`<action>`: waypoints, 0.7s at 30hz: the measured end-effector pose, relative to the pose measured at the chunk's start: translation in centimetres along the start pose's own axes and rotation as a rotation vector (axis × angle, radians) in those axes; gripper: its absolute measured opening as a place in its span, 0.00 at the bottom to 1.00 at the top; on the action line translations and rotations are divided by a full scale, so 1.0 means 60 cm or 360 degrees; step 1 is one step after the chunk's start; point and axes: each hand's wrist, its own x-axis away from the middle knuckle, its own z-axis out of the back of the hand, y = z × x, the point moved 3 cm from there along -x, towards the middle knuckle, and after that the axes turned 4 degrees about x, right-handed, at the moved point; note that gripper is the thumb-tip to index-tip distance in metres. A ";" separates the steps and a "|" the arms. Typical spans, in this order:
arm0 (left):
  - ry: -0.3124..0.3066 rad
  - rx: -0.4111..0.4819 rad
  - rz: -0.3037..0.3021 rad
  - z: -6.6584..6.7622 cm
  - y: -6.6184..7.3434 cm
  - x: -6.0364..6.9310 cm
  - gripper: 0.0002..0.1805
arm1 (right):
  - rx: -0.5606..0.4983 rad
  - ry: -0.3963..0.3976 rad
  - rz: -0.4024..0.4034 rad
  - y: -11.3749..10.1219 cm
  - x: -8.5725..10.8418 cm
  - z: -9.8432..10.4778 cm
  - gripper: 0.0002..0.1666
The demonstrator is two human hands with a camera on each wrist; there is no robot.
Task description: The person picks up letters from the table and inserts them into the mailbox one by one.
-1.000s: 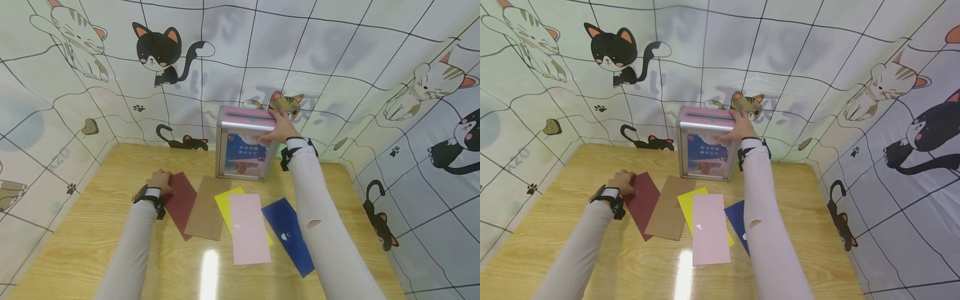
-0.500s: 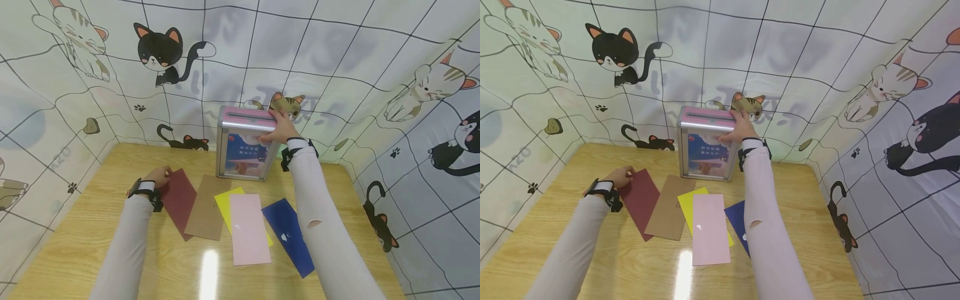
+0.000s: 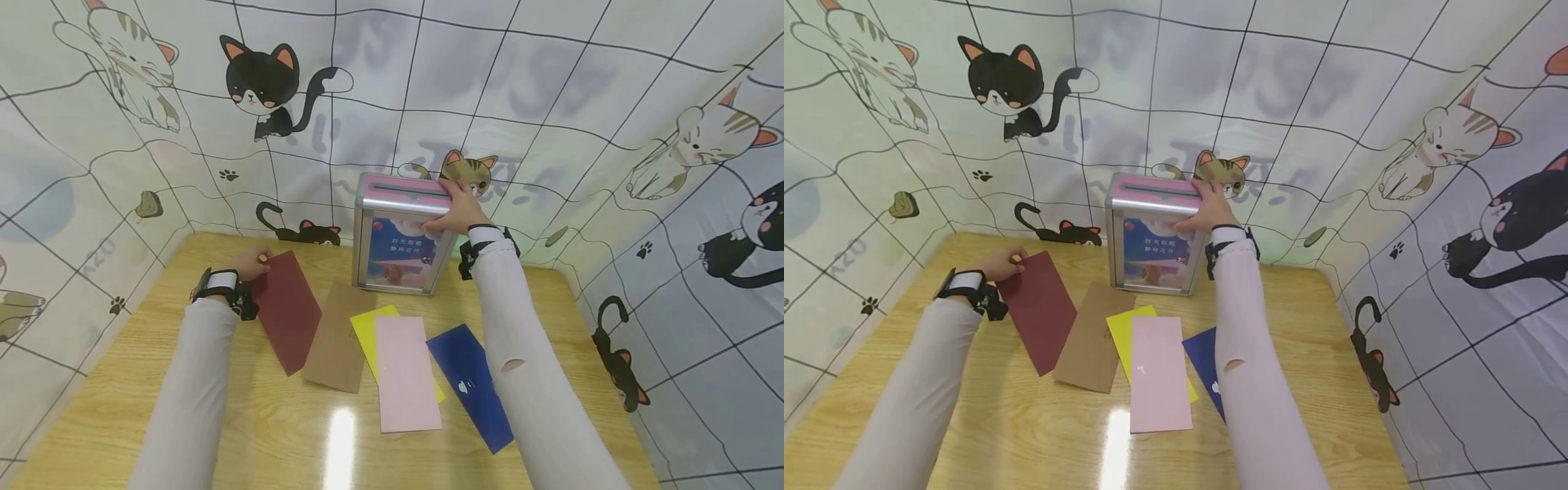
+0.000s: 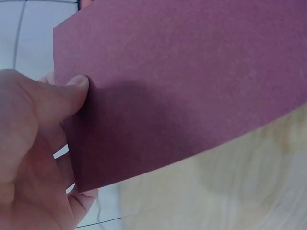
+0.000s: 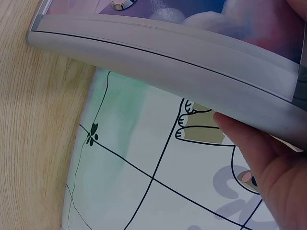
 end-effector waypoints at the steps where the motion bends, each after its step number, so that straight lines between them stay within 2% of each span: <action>1: 0.0025 0.0034 -0.0073 0.005 -0.012 -0.003 0.10 | -0.0003 -0.0001 0.0003 -0.001 0.001 0.000 0.64; 2: 0.0004 0.0049 -0.0043 0.016 0.002 0.004 0.10 | -0.0010 -0.0002 0.0004 -0.002 0.001 0.001 0.63; 3: -0.0011 0.0034 -0.0007 0.028 0.025 0.015 0.11 | -0.0016 -0.0004 0.0009 -0.003 0.002 0.002 0.63; 6: 0.0011 0.0015 0.0088 0.064 0.131 0.066 0.11 | -0.0037 -0.0010 0.0022 -0.004 0.002 0.002 0.63; 8: -0.0030 -0.0035 0.0207 0.088 0.208 0.104 0.11 | -0.0041 -0.0016 0.0029 -0.002 0.000 0.001 0.64; 10: -0.0031 -0.0058 0.0246 0.102 0.244 0.124 0.11 | -0.0044 -0.0018 0.0031 0.000 -0.003 0.000 0.64; 12: -0.0039 -0.0116 0.0291 0.113 0.266 0.137 0.12 | -0.0044 -0.0019 0.0030 0.002 -0.005 -0.002 0.64; 15: -0.0001 -0.0163 0.0345 0.124 0.274 0.140 0.12 | -0.0044 -0.0013 0.0035 0.006 -0.009 -0.003 0.64; 18: 0.0036 -0.0142 0.0362 0.132 0.279 0.141 0.11 | -0.0040 -0.0011 0.0037 0.008 -0.010 -0.004 0.65; 21: 0.0054 -0.0025 0.0357 0.135 0.284 0.143 0.11 | -0.0046 -0.0010 0.0037 0.009 -0.011 -0.005 0.65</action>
